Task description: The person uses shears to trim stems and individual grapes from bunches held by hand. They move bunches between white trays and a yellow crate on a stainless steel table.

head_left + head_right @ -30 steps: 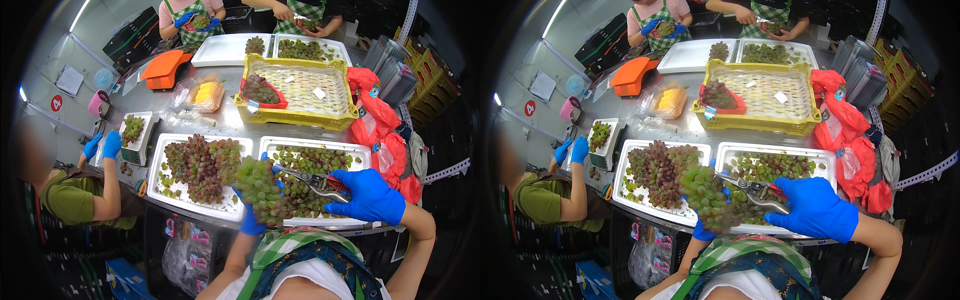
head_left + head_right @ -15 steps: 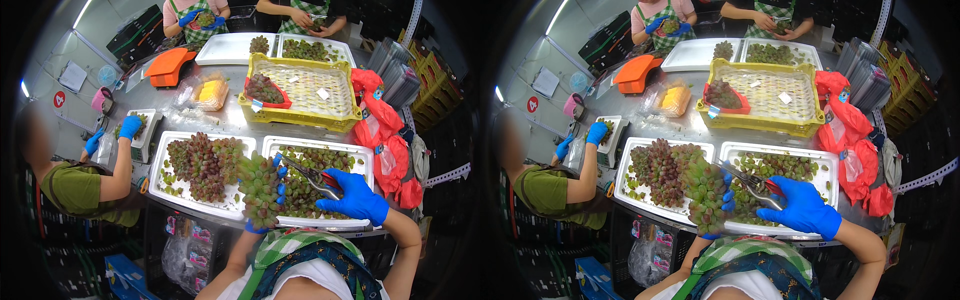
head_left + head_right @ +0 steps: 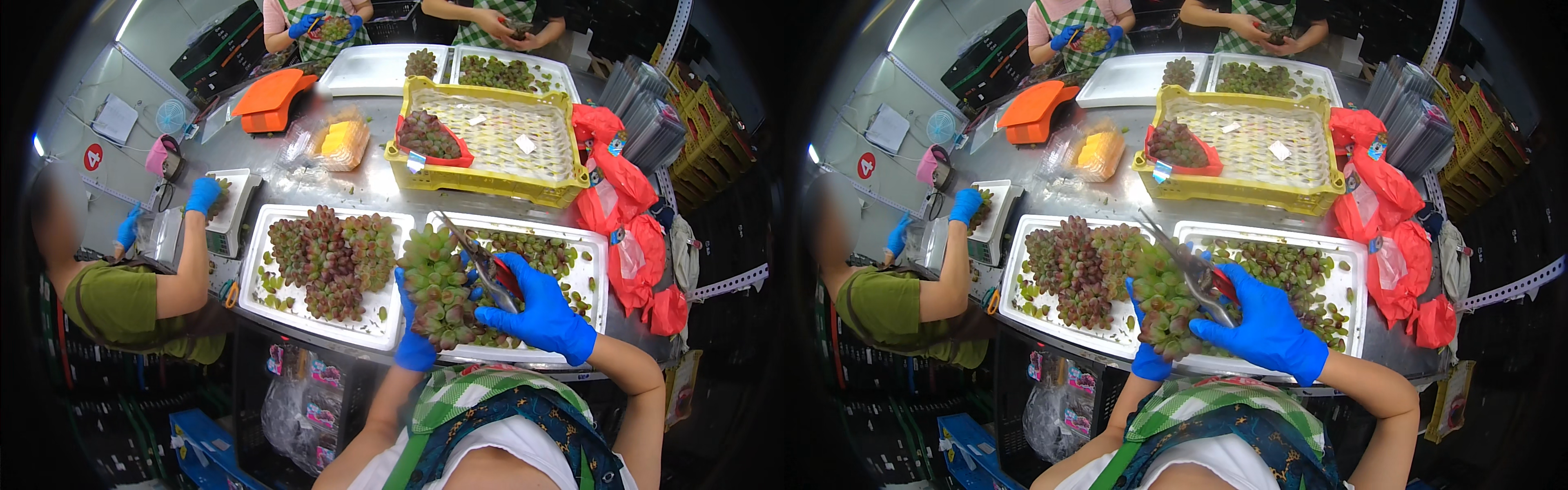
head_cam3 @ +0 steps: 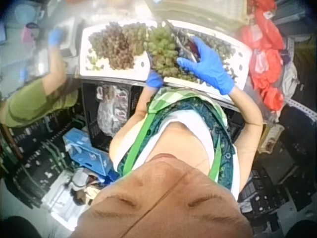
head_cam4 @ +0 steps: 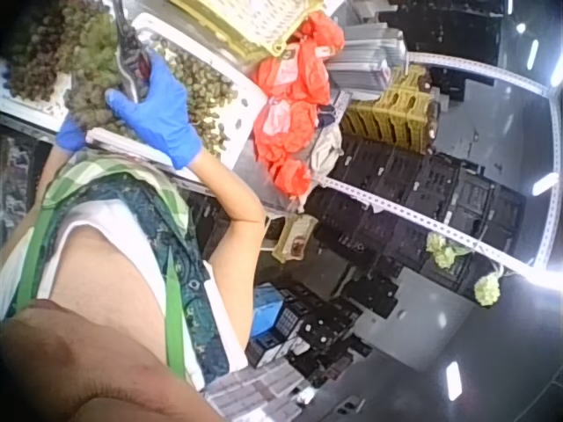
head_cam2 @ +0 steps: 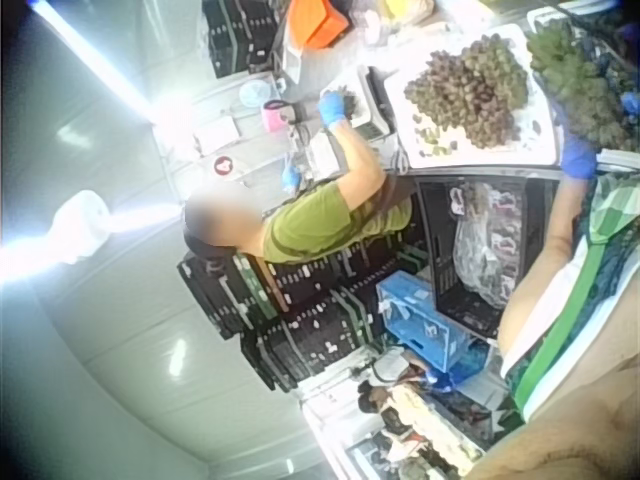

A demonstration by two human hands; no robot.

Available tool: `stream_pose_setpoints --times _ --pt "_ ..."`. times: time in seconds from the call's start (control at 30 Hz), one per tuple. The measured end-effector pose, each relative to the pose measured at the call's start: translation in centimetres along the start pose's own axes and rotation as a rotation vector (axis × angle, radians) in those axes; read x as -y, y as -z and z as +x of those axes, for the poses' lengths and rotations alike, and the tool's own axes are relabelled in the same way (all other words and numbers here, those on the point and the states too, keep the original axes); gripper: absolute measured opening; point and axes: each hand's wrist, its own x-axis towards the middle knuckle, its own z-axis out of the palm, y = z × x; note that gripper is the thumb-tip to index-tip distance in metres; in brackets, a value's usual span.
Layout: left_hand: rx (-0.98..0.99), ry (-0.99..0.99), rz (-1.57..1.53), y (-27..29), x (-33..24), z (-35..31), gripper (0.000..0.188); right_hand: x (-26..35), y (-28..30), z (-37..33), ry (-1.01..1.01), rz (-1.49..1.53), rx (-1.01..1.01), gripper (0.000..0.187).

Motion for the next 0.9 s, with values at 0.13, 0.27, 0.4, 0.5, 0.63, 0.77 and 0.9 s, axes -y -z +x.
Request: stream_pose_setpoints --times 0.13,0.27,0.4,0.5,0.63,0.77,0.9 --pt "0.031 0.04 -0.041 0.1 -0.7 -0.1 0.064 -0.5 0.2 0.2 -0.104 -0.018 0.032 0.074" --pt "-0.123 0.102 0.011 -3.0 -2.1 -0.4 0.054 -2.7 -0.8 0.6 -0.171 0.075 0.002 0.062" --pt "-0.231 0.283 0.284 -1.6 -3.3 0.3 0.047 -4.8 -1.4 0.8 -0.17 0.317 -0.056 0.06" --pt "-0.164 0.164 0.316 -2.2 -2.9 0.3 0.053 -6.1 -1.7 0.8 -0.141 0.589 -0.107 0.054" --pt "-0.037 0.074 0.36 -3.2 -3.6 -0.5 0.054 -6.9 -1.2 0.2 -0.405 0.942 -0.037 0.036" --pt "0.033 0.056 0.403 -3.5 -4.0 -0.1 0.06 -7.7 -1.6 -0.8 -0.396 1.376 -0.022 0.022" --pt "-0.035 0.125 0.07 1.4 0.1 2.2 0.058 -8.6 -2.5 -0.6 -0.425 1.447 0.008 0.021"
